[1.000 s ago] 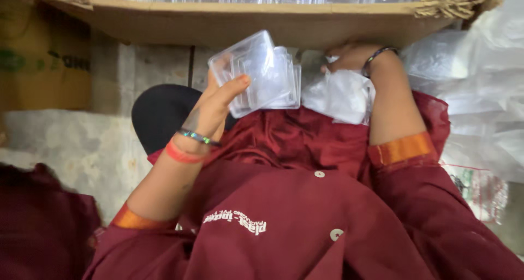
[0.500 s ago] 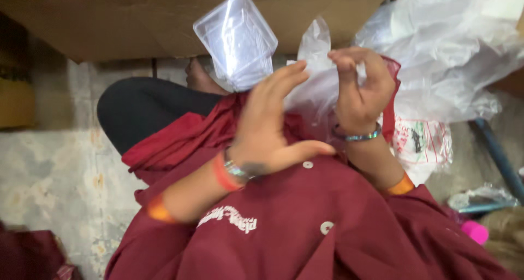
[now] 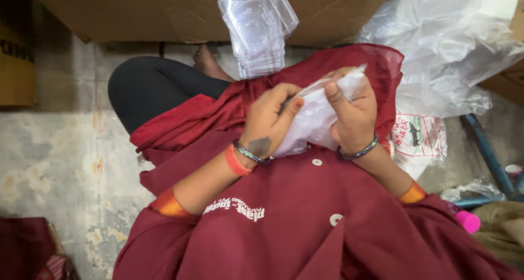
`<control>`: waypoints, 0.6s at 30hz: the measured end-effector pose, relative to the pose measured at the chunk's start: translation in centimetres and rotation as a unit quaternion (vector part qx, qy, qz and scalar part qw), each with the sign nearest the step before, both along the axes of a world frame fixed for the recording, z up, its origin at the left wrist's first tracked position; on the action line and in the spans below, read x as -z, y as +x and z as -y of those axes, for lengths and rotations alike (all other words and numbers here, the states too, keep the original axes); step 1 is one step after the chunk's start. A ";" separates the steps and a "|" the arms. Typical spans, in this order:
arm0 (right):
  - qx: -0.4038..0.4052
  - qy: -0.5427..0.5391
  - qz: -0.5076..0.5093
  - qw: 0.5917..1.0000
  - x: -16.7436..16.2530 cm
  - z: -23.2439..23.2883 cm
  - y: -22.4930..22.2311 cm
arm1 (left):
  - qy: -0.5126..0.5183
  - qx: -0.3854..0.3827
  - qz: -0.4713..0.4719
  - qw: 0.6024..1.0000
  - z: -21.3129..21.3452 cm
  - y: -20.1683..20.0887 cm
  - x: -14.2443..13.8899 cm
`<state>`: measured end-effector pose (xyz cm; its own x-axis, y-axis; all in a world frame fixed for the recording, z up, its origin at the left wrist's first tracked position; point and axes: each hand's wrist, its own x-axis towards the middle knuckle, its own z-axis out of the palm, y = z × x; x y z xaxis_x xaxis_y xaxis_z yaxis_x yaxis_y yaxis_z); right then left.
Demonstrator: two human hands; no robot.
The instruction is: The person sits on the floor and repeatedly picks up clear plastic containers from a cardboard box. They place the containers into a white plastic bag, then put the bag into the box. The person continues this process, handling the containers and bags by hand.
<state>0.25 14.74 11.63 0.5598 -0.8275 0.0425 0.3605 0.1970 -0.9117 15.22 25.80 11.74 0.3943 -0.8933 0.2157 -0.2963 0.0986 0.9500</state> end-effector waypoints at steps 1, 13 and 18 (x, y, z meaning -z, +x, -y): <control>-0.015 -0.015 0.002 1.000 0.3 -0.1 0.1 | -0.042 -0.016 0.062 0.997 -0.2 0.4 -0.3; -0.035 -0.031 -0.044 0.998 -0.2 0.7 0.8 | 0.018 0.006 -0.021 1.000 0.1 3.8 -2.5; -0.048 0.007 -0.021 0.999 -0.6 1.1 1.2 | 0.002 -0.021 0.055 0.998 0.2 4.0 -2.6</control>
<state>1.47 13.66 12.19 0.6378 -0.7702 0.0052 0.3005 0.2425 -0.9224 19.22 25.60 14.37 0.4059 -0.8776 0.2550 -0.4017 0.0793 0.9123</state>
